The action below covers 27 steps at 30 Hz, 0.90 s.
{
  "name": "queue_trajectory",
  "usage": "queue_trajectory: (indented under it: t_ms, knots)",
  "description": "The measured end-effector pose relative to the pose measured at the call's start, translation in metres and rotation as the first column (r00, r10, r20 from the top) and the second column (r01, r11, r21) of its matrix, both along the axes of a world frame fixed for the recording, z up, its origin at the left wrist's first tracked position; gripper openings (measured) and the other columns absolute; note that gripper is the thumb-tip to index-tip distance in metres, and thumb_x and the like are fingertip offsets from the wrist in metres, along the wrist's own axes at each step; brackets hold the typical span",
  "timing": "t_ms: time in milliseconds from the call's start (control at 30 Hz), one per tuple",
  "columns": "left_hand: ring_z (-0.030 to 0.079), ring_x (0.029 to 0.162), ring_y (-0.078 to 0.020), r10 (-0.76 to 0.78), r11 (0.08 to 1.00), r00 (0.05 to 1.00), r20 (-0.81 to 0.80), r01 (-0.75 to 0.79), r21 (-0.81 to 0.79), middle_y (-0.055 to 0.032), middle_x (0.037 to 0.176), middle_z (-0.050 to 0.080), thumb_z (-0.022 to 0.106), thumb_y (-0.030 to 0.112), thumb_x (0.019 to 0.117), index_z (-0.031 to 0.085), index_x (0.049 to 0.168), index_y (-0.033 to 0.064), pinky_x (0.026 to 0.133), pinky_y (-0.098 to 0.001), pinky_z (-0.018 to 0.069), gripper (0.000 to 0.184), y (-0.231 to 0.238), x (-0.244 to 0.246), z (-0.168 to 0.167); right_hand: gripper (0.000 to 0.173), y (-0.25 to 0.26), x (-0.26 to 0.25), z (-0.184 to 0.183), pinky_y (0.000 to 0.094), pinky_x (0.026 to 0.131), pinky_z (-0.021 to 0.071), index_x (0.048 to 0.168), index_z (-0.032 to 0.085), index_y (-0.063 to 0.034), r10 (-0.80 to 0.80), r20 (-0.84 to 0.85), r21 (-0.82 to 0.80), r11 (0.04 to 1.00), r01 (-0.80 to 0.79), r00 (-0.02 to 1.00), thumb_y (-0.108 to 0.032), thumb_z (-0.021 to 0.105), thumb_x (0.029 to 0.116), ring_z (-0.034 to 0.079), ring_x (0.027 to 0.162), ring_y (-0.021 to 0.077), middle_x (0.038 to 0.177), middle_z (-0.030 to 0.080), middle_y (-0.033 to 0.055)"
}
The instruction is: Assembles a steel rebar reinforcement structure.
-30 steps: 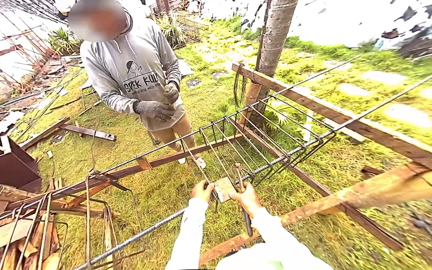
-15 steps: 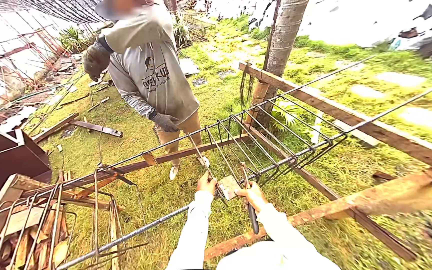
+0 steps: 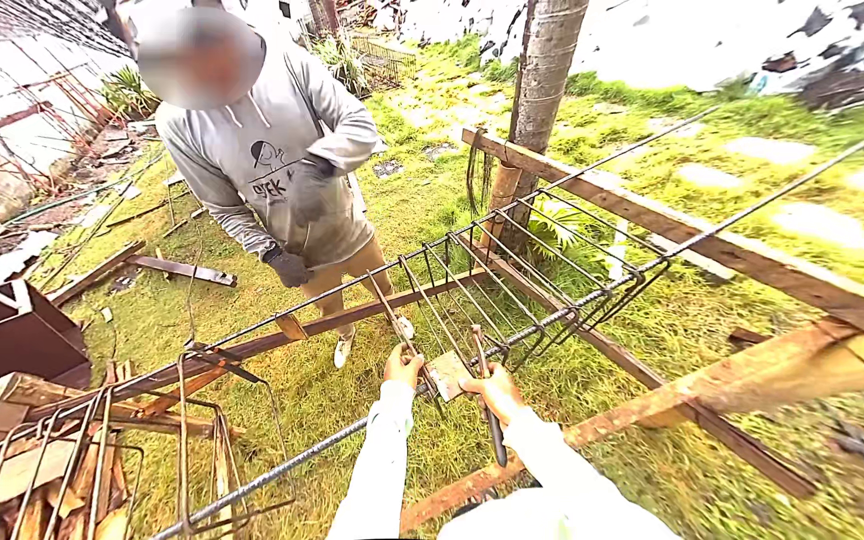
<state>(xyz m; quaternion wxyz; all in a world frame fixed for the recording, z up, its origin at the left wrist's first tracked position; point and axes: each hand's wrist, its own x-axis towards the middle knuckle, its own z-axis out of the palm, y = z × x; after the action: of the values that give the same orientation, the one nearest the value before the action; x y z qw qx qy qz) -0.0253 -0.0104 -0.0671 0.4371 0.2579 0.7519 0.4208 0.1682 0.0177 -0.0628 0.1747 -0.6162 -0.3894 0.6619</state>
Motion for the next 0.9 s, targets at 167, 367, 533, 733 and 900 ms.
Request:
queue_trajectory:
  t_ms: [167,367,533,733,900]
  knots:
    - [0.069,0.097,-0.0248,-0.096,0.995,0.98,-0.176,0.088,-0.052,-0.0176,0.112,0.07,0.064,0.012,0.0994,0.049,0.148,0.0002,0.092,-0.043,0.0548,0.052,-0.001,-0.004,0.003,0.064,0.0,-0.001,0.001,0.0347,0.051,0.0474,0.138,0.045,-0.0052,0.009,0.001,0.003,1.0,-0.009,1.0,-0.012,0.08,0.0854,0.052,0.058,0.0179,0.091,0.058,0.0127]
    - [0.067,0.111,-0.0287,-0.148,0.987,0.967,-0.207,0.13,-0.097,-0.0208,0.125,0.067,0.062,0.016,0.1013,0.044,0.153,0.0004,0.102,-0.0454,0.0518,0.057,-0.002,-0.008,-0.001,0.061,-0.001,-0.005,-0.001,0.033,0.048,0.0465,0.136,0.044,-0.0058,-0.002,-0.021,-0.013,1.0,0.001,1.0,-0.01,0.079,0.086,0.052,0.056,0.0168,0.09,0.059,0.0121]
    - [0.067,0.11,-0.0284,-0.164,0.985,0.971,-0.172,0.153,-0.077,-0.0219,0.126,0.066,0.059,0.016,0.1032,0.038,0.156,0.0008,0.099,-0.0445,0.0527,0.059,-0.004,-0.009,-0.003,0.06,0.003,-0.002,0.005,0.0317,0.045,0.046,0.134,0.043,-0.0048,0.033,-0.042,-0.037,0.999,-0.034,0.999,-0.006,0.078,0.0861,0.05,0.052,0.0161,0.086,0.057,0.0116]
    - [0.065,0.118,-0.0299,-0.141,0.99,0.979,-0.146,0.137,-0.035,-0.0243,0.135,0.062,0.059,0.015,0.1036,0.037,0.156,0.0004,0.104,-0.0445,0.0509,0.058,-0.007,-0.008,-0.006,0.06,0.009,0.0,0.008,0.0314,0.047,0.0454,0.134,0.043,-0.0063,0.087,-0.018,-0.055,0.995,-0.087,0.996,-0.007,0.079,0.0866,0.05,0.053,0.0155,0.087,0.058,0.011]
    - [0.064,0.119,-0.0304,-0.222,0.974,0.954,-0.202,0.207,-0.093,-0.0226,0.133,0.063,0.058,0.017,0.1038,0.037,0.156,0.0013,0.106,-0.0454,0.049,0.058,-0.003,-0.006,-0.004,0.062,0.01,0.001,0.009,0.0316,0.048,0.0457,0.137,0.043,-0.0062,0.083,-0.014,-0.052,0.995,-0.084,0.996,-0.008,0.079,0.0866,0.051,0.055,0.0157,0.089,0.06,0.0116]
